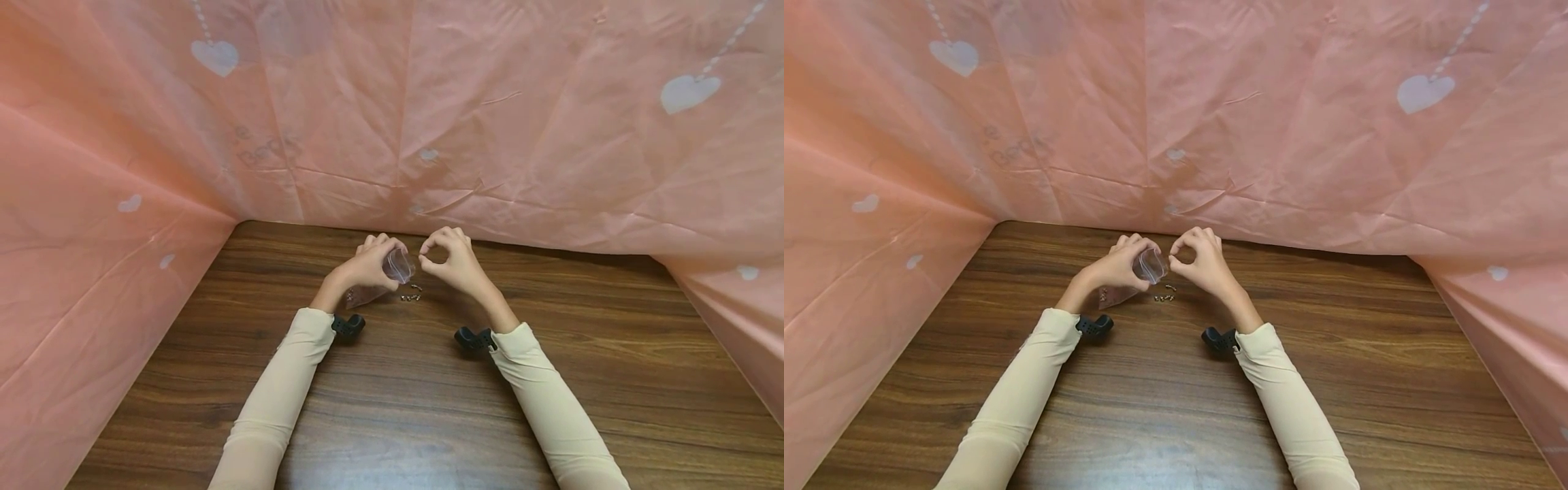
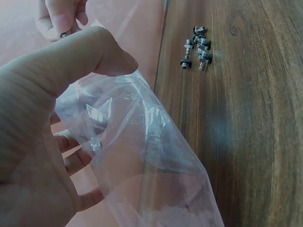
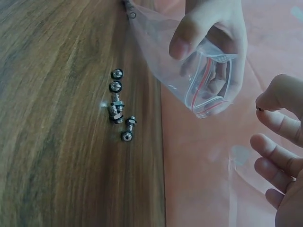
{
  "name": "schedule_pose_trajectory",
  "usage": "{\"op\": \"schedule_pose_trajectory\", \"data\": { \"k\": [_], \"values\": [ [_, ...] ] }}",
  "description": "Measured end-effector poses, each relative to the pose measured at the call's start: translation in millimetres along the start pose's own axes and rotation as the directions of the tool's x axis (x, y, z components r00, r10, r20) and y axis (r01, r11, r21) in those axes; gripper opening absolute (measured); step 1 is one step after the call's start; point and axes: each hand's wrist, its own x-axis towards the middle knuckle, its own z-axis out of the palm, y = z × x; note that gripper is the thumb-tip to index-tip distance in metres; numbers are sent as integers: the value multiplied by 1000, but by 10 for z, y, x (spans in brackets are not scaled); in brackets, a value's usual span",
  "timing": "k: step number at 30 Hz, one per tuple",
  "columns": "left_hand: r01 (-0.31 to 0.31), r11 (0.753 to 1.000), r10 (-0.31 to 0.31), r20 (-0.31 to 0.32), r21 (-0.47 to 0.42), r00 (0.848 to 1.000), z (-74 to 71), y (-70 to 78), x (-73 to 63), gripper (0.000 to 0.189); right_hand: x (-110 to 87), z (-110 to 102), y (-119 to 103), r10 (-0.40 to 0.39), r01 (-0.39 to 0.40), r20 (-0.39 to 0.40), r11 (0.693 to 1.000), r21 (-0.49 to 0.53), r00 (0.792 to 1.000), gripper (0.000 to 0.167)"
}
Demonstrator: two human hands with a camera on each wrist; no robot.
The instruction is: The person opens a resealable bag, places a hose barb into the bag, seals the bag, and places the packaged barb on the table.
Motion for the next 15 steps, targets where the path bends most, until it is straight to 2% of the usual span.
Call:
{"op": "schedule_pose_trajectory", "data": {
  "k": [15],
  "values": [
    [-4,1000,4,16,6,1000,-5,35,-8,74,-7,93,5,-46,46,-11,999,23,999,11]
  ]
}}
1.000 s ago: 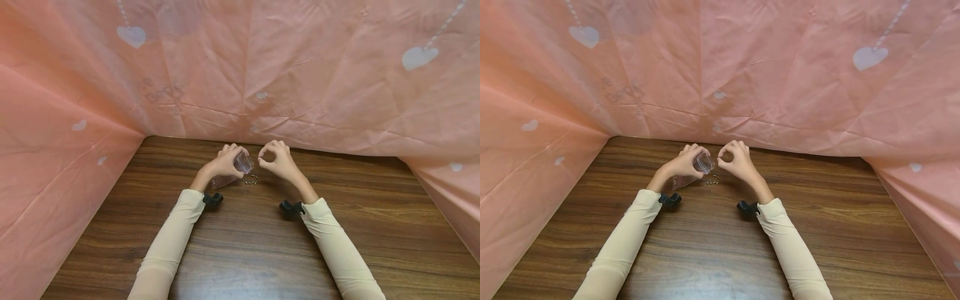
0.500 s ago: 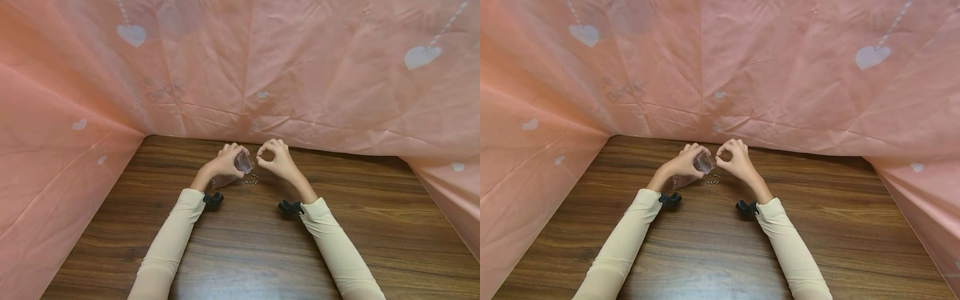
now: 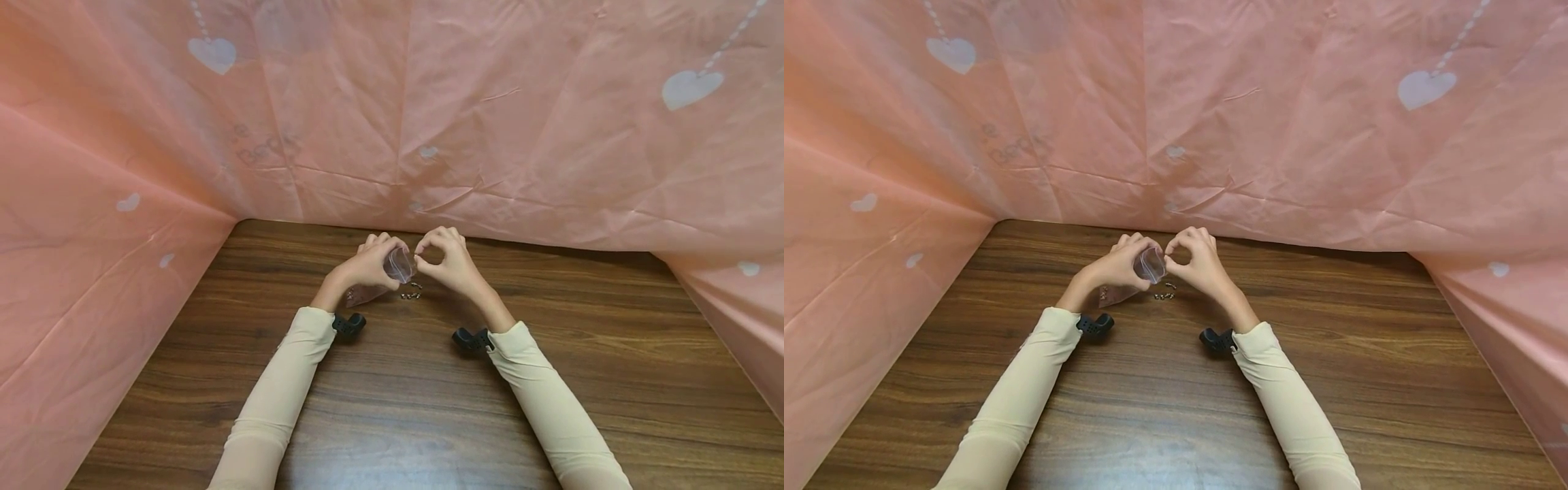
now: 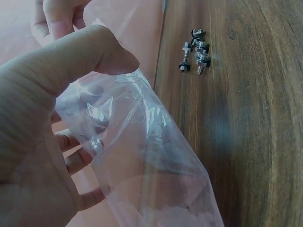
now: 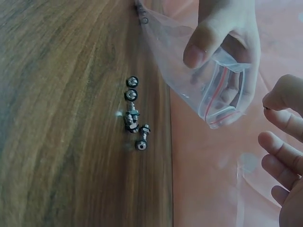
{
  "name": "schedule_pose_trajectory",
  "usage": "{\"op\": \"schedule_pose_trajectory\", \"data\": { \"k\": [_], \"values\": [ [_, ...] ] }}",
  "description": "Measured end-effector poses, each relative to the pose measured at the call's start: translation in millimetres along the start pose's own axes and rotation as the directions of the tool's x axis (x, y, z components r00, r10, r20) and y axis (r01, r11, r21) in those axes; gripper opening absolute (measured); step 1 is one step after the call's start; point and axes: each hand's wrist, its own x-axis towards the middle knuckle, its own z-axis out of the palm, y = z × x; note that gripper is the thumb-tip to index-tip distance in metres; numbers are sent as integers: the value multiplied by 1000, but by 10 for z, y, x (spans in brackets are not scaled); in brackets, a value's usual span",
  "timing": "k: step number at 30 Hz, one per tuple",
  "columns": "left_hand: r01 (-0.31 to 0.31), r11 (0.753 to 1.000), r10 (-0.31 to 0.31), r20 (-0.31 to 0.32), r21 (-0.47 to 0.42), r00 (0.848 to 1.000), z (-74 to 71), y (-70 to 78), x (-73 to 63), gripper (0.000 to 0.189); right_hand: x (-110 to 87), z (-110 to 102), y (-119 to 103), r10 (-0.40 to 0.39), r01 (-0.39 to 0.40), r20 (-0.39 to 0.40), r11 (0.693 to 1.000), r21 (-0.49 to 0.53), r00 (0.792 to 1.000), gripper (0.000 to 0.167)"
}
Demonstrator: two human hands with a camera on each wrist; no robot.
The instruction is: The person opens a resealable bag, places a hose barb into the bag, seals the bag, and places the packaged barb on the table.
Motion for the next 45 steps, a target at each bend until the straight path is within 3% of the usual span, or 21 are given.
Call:
{"op": "schedule_pose_trajectory", "data": {
  "k": [23,45],
  "values": [
    [-4,1000,4,35,2,999,3,8,-25,74,-7,94,-34,-15,16,46,1000,-10,999,10],
    [-11,1000,11,31,-5,999,12,10,-26,70,-46,109,-48,-17,19,70,1000,-18,997,13]
  ]
}}
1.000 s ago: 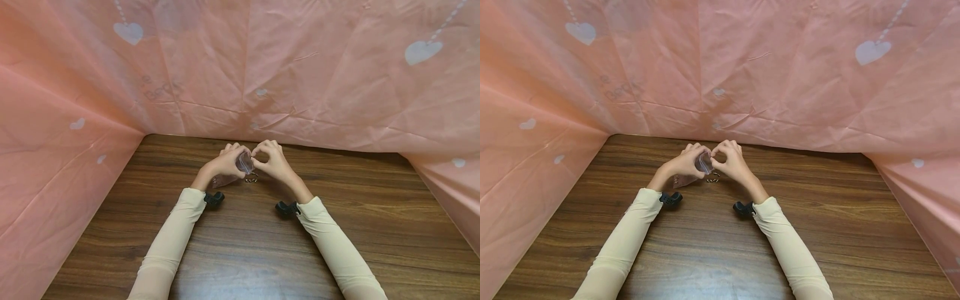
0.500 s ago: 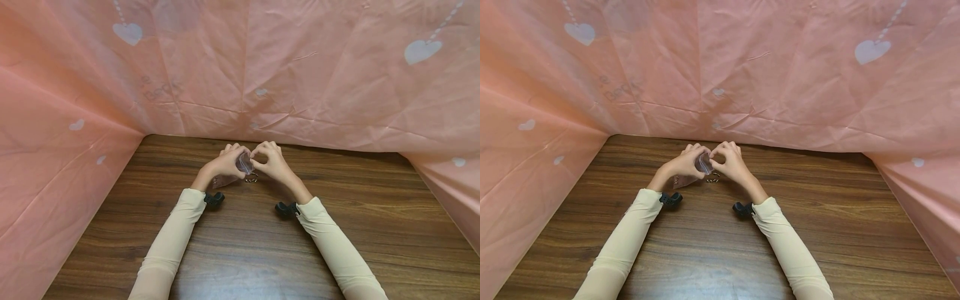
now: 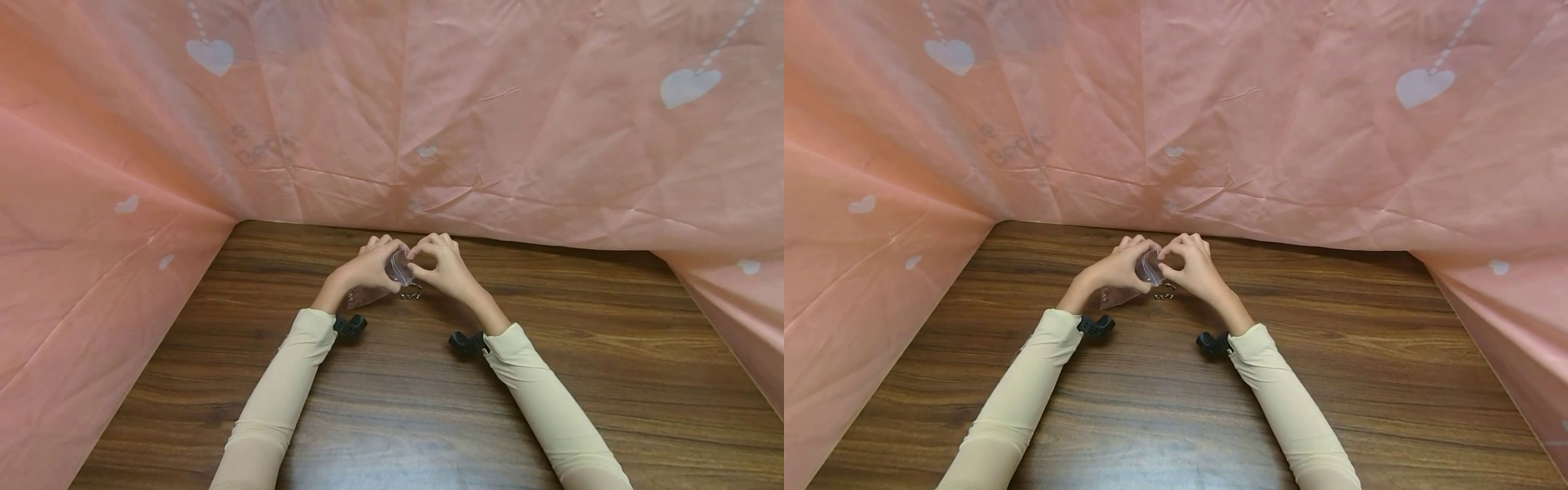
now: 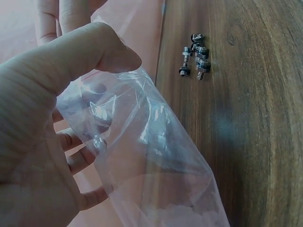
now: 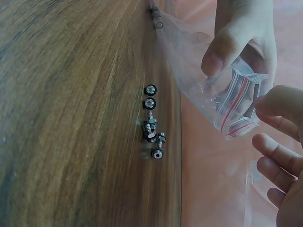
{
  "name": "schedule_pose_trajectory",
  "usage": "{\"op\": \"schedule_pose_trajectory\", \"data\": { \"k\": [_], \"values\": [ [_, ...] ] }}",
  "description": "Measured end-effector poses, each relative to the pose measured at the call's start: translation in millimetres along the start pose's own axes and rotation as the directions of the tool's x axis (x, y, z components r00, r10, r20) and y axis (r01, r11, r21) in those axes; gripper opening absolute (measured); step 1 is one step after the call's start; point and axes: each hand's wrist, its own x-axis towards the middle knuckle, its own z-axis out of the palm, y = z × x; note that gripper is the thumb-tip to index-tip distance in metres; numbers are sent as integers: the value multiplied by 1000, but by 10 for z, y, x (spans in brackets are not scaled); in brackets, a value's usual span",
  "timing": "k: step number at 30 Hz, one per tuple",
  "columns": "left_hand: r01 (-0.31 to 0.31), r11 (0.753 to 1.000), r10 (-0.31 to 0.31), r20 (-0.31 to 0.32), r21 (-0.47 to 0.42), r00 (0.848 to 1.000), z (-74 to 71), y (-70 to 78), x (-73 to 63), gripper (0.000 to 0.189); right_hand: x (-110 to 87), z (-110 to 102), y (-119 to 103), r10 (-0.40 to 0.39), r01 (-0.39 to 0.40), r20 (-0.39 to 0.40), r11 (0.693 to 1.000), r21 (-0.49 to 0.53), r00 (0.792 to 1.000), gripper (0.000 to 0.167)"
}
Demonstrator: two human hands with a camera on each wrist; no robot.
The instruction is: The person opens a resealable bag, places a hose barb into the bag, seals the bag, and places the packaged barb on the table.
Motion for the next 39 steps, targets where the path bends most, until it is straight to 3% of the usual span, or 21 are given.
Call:
{"op": "schedule_pose_trajectory", "data": {
  "k": [39],
  "values": [
    [-2,1000,2,-13,1,1000,4,-25,10,70,1,-61,76,34,-34,12,999,-15,999,14]
  ]
}}
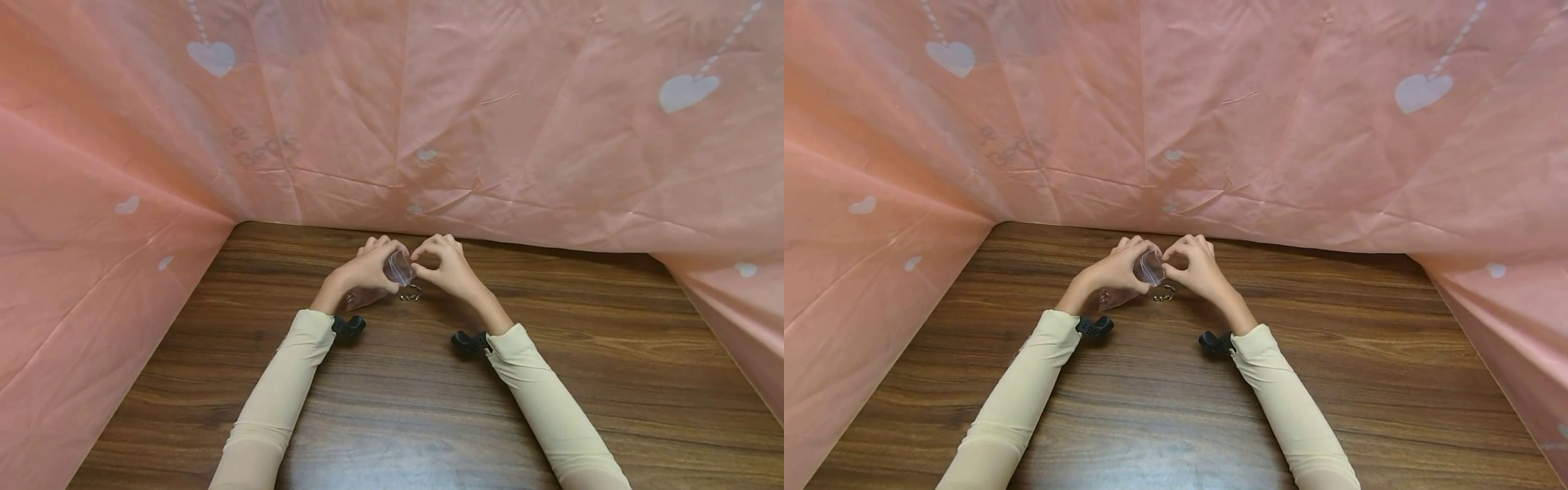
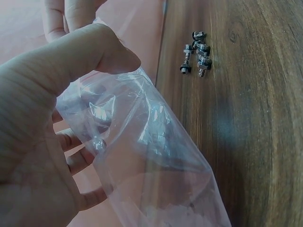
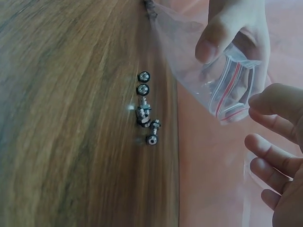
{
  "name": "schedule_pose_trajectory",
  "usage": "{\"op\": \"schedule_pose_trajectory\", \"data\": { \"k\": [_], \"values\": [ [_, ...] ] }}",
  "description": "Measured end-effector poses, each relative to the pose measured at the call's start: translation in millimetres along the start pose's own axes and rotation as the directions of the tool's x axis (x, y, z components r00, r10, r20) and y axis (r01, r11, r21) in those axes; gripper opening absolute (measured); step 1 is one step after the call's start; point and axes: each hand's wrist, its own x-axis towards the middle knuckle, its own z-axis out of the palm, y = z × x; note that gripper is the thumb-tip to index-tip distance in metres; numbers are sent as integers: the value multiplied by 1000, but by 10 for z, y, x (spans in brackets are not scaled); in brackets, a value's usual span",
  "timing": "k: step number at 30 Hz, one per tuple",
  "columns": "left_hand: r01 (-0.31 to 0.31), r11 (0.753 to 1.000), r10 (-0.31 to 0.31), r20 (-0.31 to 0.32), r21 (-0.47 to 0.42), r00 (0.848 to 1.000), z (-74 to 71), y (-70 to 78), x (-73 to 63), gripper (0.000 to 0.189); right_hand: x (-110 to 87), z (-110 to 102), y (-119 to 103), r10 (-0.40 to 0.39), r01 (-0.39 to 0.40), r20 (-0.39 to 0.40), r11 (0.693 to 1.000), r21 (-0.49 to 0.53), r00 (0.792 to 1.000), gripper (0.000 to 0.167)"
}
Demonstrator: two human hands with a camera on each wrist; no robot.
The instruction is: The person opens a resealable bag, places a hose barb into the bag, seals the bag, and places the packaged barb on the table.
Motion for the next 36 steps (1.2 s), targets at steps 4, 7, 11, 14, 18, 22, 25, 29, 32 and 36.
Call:
{"op": "schedule_pose_trajectory", "data": {
  "k": [4,7,11,14,18,22,25,29,32,36],
  "values": [
    [4,1000,-4,1,-1,1000,-6,10,2,71,-26,-12,24,12,-12,7,1000,-6,1000,14],
    [8,1000,-8,5,-3,1000,-18,18,-4,71,-45,-23,39,20,-20,16,1000,-3,1000,14],
    [13,1000,-13,8,-6,1000,-26,15,-9,72,-66,-41,58,27,-27,33,1000,-2,999,13],
    [15,1000,-15,8,1,1000,-24,7,-10,72,-83,-52,68,37,-37,57,999,-9,998,13],
    [13,1000,-13,6,10,1000,-22,1,-12,71,-110,-54,94,41,-38,94,998,-44,995,13],
    [11,1000,-11,7,6,1000,-29,7,-13,71,-137,-47,119,31,-22,116,996,-85,993,15],
    [13,1000,-13,7,6,1000,-33,11,-14,70,-154,-42,126,24,-10,130,995,-102,991,15],
    [16,1000,-16,7,9,1000,-30,8,-6,70,-173,-37,125,20,-1,163,993,-114,986,14],
    [15,1000,-15,5,8,1000,-25,7,1,70,-187,-36,127,25,-2,194,993,-116,981,14],
    [13,1000,-13,3,7,1000,-23,15,10,70,-201,-29,149,27,2,220,992,-129,975,13]
  ]
}}
